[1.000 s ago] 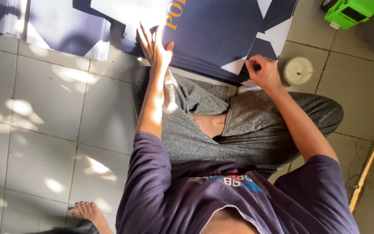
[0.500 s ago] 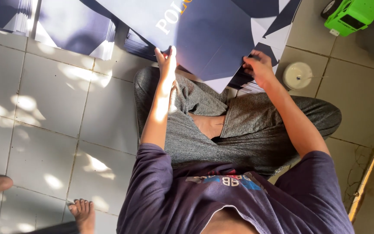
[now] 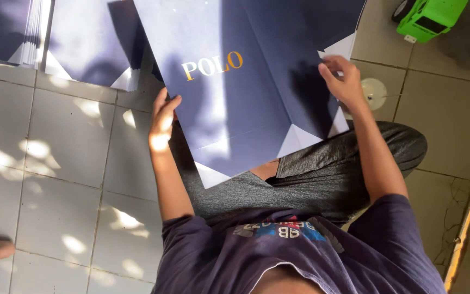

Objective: Applying glue to the edges of paper bag components using a small applicator stick

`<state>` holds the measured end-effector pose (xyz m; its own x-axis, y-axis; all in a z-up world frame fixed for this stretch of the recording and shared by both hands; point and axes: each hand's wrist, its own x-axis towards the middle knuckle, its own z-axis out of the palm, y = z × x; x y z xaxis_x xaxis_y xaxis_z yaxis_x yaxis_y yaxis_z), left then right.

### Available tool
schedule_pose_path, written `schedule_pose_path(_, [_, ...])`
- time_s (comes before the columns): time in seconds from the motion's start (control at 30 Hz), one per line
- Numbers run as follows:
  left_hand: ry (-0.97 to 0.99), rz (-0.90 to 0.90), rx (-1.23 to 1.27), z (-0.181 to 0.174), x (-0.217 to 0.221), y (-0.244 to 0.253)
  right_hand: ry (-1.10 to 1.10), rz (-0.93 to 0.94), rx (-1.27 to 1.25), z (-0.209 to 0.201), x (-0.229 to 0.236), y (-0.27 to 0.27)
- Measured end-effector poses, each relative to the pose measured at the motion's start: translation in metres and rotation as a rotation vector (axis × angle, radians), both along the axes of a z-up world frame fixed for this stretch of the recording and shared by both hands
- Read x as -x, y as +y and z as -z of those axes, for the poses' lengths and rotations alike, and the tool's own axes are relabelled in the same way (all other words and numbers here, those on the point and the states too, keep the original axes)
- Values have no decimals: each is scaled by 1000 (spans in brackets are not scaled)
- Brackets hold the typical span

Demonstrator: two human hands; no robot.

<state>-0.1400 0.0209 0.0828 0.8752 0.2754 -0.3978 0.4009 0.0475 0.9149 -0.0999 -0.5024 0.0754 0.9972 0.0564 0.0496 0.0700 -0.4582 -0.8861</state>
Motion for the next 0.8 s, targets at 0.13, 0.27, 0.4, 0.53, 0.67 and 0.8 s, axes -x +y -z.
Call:
schedule_pose_path(0.13, [-238, 139, -113, -12, -2, -8, 83, 206, 130, 77, -37, 12])
schedule_pose_path(0.27, [-124, -12, -166, -4, -19, -23, 96, 281, 56, 72, -63, 38])
schedule_pose_path(0.4, [-404, 5, -162, 8, -30, -24, 165, 468, -425, 53, -66, 44])
schedule_pose_path(0.53, [-451, 13, 0, -22, -23, -36, 134, 576, -621, 38, -64, 20])
schedule_pose_path(0.67, [-376, -176, 235, -23, -39, -47, 312, 498, -1090, -21, -47, 19])
schedule_pose_path(0.8, [-531, -91, 592, -47, -56, -81, 364, 360, -875, -5, -45, 33])
